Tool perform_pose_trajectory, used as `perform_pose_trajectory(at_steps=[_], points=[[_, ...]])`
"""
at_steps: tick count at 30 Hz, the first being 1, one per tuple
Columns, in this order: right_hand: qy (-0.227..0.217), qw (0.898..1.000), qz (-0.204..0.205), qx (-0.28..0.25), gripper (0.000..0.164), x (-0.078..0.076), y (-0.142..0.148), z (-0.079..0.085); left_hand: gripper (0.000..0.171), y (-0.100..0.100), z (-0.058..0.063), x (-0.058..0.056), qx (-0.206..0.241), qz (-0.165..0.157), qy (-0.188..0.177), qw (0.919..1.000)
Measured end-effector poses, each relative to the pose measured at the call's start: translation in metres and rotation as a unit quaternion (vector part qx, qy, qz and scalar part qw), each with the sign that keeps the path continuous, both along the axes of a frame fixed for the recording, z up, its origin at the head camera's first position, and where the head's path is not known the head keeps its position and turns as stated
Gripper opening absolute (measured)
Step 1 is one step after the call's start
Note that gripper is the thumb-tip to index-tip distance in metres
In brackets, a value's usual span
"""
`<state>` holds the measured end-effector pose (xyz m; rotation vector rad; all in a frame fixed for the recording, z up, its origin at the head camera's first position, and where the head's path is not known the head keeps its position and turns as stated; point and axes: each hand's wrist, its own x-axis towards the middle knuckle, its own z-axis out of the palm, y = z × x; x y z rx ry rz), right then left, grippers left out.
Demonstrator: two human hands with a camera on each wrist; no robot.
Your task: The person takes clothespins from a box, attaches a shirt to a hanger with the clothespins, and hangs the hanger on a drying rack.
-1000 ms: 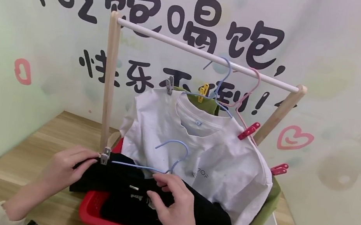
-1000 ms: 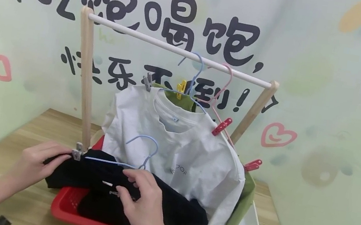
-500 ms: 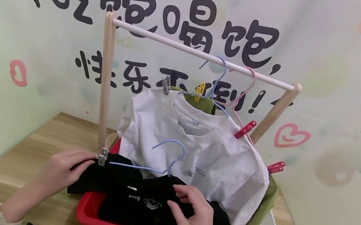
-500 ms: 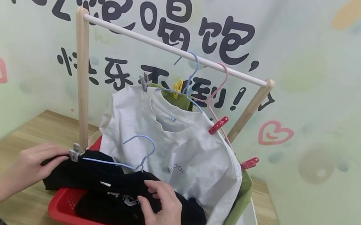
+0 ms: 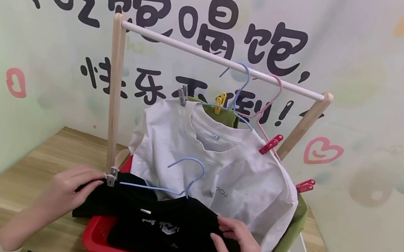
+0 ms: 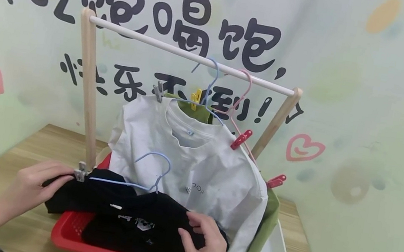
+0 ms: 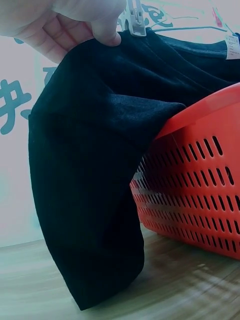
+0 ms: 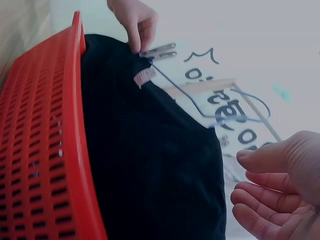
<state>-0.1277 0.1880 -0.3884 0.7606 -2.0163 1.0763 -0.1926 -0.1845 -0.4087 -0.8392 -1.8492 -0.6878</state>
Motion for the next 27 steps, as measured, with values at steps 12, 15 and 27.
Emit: perform_pose_trajectory(at_steps=[12, 15, 27], points=[[-0.008, 0.996, -0.094, 0.001, 0.045, 0.006, 0.039, -0.008, 0.045, 0.0, 0.004, 0.005, -0.009, 0.012, -0.03, 0.9994], [-0.009, 0.993, -0.116, -0.003, 0.047, 0.007, 0.047, -0.011, 0.045, 0.0, 0.004, 0.005, -0.009, 0.014, -0.029, 0.9994], [-0.035, 0.987, -0.15, -0.042, 0.043, 0.014, 0.08, -0.017, 0.046, -0.001, 0.003, 0.004, -0.021, 0.017, -0.046, 0.9986]])
